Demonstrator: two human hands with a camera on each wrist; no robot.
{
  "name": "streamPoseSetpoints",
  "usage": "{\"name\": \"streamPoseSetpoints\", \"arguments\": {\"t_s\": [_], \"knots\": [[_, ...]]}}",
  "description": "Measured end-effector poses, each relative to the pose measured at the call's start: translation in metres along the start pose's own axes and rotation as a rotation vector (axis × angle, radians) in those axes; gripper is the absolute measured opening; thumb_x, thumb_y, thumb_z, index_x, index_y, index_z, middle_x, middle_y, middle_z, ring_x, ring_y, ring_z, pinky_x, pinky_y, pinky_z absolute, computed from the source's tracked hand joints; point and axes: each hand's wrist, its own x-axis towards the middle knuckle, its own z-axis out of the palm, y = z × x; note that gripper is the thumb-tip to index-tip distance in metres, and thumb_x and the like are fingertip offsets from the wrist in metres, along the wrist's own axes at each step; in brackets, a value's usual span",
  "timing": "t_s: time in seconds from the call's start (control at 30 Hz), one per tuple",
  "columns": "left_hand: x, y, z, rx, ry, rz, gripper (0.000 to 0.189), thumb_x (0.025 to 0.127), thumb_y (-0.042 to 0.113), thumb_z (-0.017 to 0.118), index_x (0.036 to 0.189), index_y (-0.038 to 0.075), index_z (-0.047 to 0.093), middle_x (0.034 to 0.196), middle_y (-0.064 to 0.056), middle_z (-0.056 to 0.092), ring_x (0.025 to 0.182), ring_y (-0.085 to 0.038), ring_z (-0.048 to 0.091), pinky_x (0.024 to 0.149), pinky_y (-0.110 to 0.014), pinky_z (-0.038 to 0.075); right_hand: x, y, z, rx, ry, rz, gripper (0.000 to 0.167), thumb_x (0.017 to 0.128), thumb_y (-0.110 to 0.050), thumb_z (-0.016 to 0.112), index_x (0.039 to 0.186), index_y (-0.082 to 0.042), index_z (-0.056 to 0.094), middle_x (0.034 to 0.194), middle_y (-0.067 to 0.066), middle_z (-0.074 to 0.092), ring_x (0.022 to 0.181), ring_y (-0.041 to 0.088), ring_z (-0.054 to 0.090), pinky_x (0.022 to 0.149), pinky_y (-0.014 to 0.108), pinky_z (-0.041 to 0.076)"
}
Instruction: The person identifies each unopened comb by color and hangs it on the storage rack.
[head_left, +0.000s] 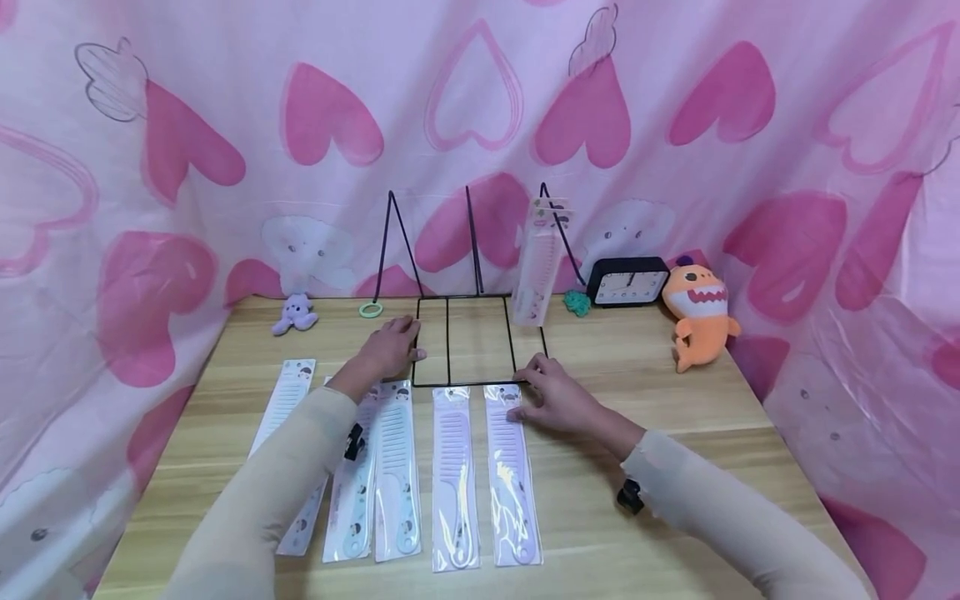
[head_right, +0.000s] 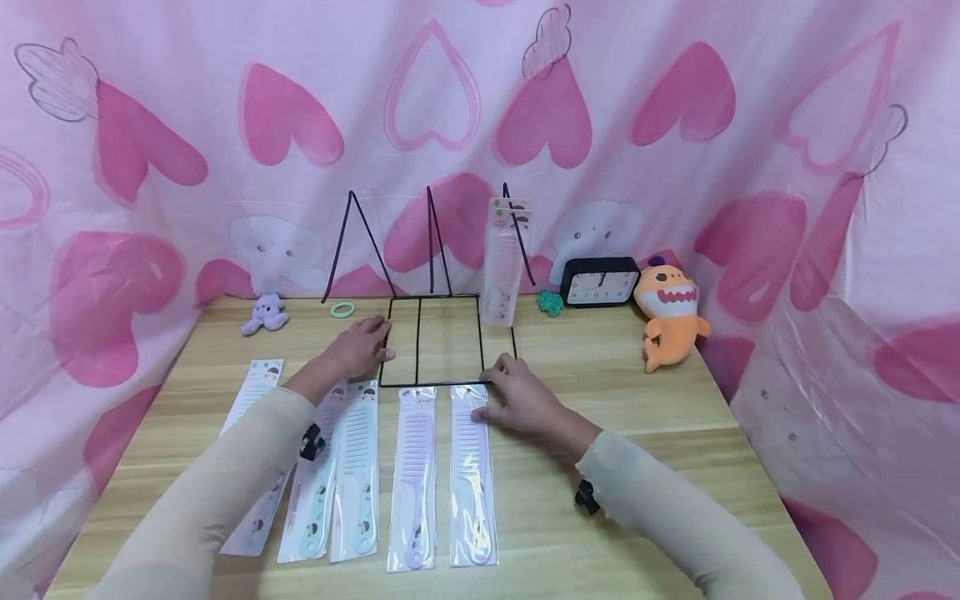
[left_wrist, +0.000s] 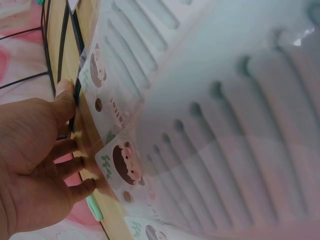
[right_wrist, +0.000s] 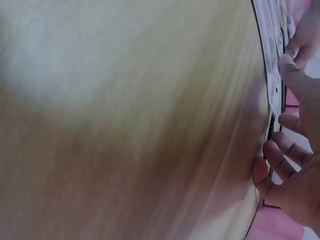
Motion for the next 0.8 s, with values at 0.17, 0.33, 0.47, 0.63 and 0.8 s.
{"name": "streamPoseSetpoints", "arguments": {"t_s": [0.17,0.33,0.47,0.63,0.8], "knots": [[0.001,-0.003,-0.001,-0.018,0.005,-0.001,0.075,0.116,0.041,0.055,0.175,0.005,0.025,0.184,-0.022,0.018,0.17,-0.048,0.019,0.138,-0.065,0.024,0.005,-0.001,0.004,-0.04,-0.014,0.015,0.071,0.089,-0.06,0.089,0.144,-0.018,0.071,0.133,0.001,0.055,0.12,0.022,0.053,0.101,0.038,0.055],[0.0,-0.003,0.001,-0.023,0.002,0.011,0.075,0.116,0.042,0.055,0.175,0.005,0.025,0.184,-0.022,0.018,0.17,-0.049,0.02,0.138,-0.065,0.025,0.001,-0.002,0.007,-0.017,-0.022,0.036,0.069,0.087,-0.057,0.092,0.142,-0.019,0.072,0.132,0.0,0.056,0.121,0.021,0.053,0.102,0.041,0.056],[-0.003,-0.003,0.001,-0.02,0.005,0.011,0.076,0.116,0.042,0.055,0.175,0.005,0.025,0.184,-0.021,0.018,0.17,-0.048,0.021,0.138,-0.065,0.025,-0.003,-0.005,0.008,-0.008,-0.032,0.029,0.069,0.086,-0.056,0.093,0.141,-0.019,0.073,0.13,-0.001,0.057,0.121,0.021,0.053,0.103,0.04,0.055],[-0.004,-0.004,0.001,-0.005,0.016,0.02,0.076,0.116,0.043,0.055,0.174,0.004,0.027,0.184,-0.022,0.02,0.169,-0.049,0.023,0.137,-0.065,0.027,-0.003,-0.008,0.009,-0.008,-0.032,0.028,0.067,0.086,-0.054,0.094,0.138,-0.018,0.074,0.129,-0.001,0.057,0.118,0.021,0.051,0.098,0.038,0.053],[-0.003,-0.004,0.004,-0.006,0.028,0.029,0.075,0.115,0.043,0.056,0.174,0.003,0.029,0.183,-0.023,0.022,0.169,-0.048,0.024,0.137,-0.064,0.029,-0.002,-0.011,0.008,0.031,-0.033,0.074,0.062,0.085,-0.048,0.096,0.135,-0.02,0.072,0.123,-0.004,0.061,0.113,0.018,0.053,0.093,0.036,0.053]]}}
